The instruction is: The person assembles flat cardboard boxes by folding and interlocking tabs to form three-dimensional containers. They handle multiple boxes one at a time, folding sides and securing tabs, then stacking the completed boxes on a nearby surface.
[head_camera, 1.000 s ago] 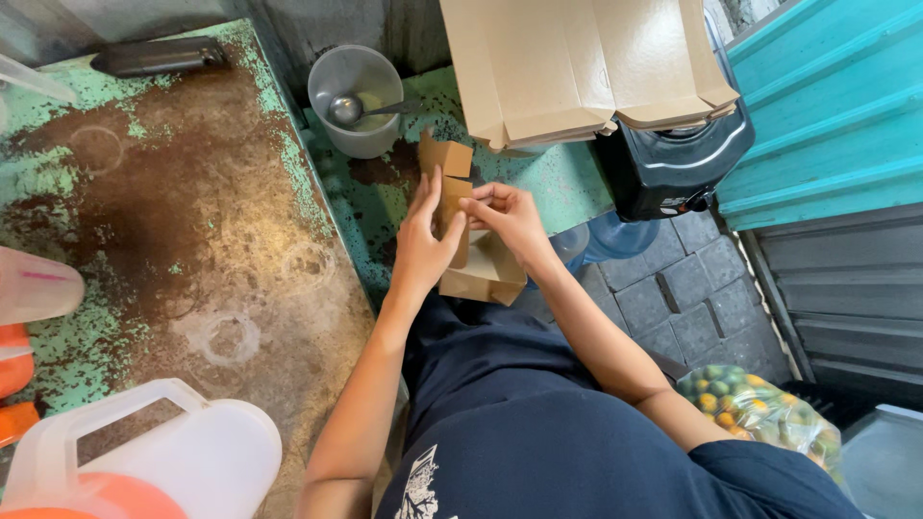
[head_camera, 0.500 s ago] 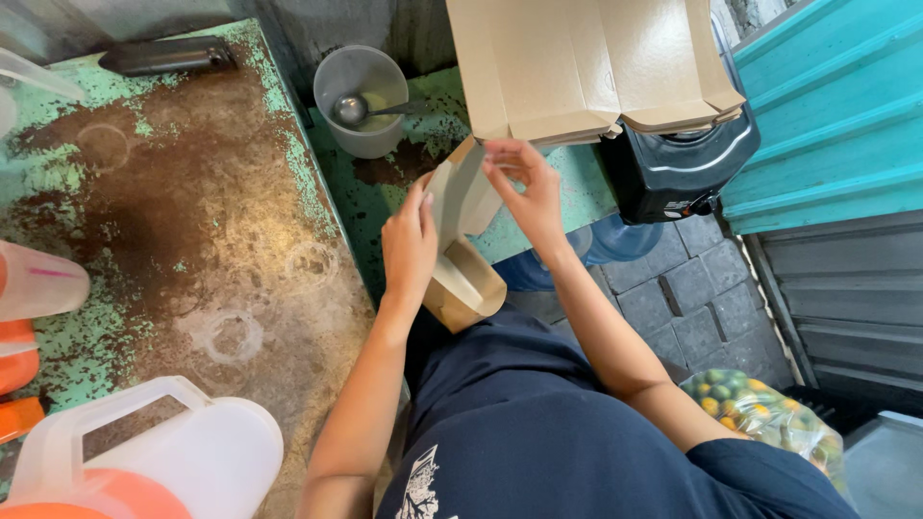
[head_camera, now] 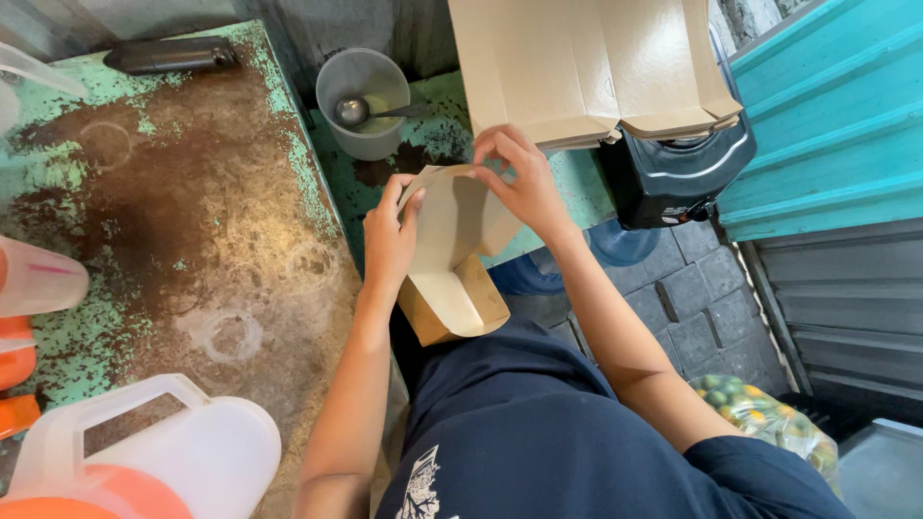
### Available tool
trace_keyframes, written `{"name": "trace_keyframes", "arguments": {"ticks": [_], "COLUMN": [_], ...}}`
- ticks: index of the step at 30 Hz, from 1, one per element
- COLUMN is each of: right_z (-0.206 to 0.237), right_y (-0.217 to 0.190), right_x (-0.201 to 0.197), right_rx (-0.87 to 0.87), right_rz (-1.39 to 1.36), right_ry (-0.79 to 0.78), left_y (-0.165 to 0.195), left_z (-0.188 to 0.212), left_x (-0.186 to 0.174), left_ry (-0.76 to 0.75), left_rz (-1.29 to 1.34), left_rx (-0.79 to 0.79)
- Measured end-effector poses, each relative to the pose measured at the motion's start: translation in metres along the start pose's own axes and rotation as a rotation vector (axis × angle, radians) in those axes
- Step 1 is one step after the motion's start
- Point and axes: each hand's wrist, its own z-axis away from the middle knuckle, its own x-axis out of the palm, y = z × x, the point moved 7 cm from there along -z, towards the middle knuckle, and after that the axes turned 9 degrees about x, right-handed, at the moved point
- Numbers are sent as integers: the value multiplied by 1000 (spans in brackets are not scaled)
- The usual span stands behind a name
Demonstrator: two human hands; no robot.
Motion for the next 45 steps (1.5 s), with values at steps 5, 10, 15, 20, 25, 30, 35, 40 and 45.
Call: {"name": "trace_keyframes", "arguments": {"ticks": [5, 10, 15, 20, 25, 30, 35, 40, 45], "right_z": [12, 13, 12, 16, 23, 34, 46, 45, 44], "right_y": [19, 36, 50, 53, 46, 9, -30, -34, -29], "right_x": [4, 5, 5, 3, 0, -6, 5, 9, 9], "right_rx": [156, 261, 389, 402, 369, 144, -130, -178, -177], "right_rz": [-87, -79, -169, -197, -182, -22, 218, 281, 290], "right_ry": [102, 162, 152, 140, 130, 179, 141, 155, 157], "left_y": [4, 10, 23, 20, 25, 24, 5, 19, 12], "left_z": [-1, 0, -1, 0, 0, 2, 1, 2, 3], "left_x": [-1, 3, 1, 3, 0, -6, -3, -1, 9], "left_ry": [-19, -44, -39, -73, 5, 121, 67, 107, 33], "left_rz": [-22, -18, -1, -104, 2, -37, -71, -30, -3], "left_rx": [-1, -19, 152, 145, 231, 198, -34, 198, 100]}}
